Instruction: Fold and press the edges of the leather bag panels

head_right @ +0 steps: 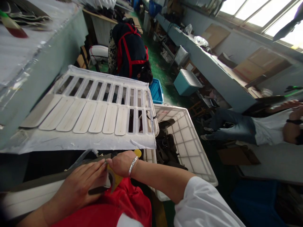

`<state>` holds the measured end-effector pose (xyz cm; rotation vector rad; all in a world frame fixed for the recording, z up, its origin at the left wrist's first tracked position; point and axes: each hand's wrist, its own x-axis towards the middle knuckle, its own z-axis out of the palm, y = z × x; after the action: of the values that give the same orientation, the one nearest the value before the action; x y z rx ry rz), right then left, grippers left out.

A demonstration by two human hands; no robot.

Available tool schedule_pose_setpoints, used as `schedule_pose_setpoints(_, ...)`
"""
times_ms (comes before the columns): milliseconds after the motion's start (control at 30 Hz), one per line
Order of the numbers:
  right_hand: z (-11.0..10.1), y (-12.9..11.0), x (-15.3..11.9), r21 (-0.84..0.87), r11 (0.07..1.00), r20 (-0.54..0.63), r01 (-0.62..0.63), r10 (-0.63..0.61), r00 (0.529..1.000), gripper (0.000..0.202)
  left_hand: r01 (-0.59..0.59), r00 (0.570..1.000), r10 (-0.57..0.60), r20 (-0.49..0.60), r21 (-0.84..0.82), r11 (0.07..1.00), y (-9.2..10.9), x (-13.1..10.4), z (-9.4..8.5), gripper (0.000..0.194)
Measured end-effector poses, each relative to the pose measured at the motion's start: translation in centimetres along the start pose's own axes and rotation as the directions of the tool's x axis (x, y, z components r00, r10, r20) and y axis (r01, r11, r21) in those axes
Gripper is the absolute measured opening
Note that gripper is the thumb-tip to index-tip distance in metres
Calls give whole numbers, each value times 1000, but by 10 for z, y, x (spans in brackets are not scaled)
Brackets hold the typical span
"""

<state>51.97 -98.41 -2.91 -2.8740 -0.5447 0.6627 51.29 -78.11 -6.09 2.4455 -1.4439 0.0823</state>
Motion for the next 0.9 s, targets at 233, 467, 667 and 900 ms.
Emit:
schedule_pose_setpoints(233, 15, -3, -11, 9, 998, -21, -63, 64, 998, 57, 9, 998, -10, 54, 32, 999, 4, 0, 2, 69)
schedule_pose_setpoints(467, 16, 0, -21, 47, 991, 17, -126, 125, 992, 58, 28, 997, -31, 76, 41, 999, 6, 4, 0, 62)
schedule_pose_setpoints(667, 9, 2, -12, 24, 998, 68, -52, 50, 996, 56, 45, 998, -46, 45, 5, 999, 2, 2, 1, 63)
schedule_pose_setpoints(900, 10, -4, -35, -38, 988, -47, -148, 146, 988, 55, 138, 990, -139, -11, -62, 988, 2, -3, 6, 101)
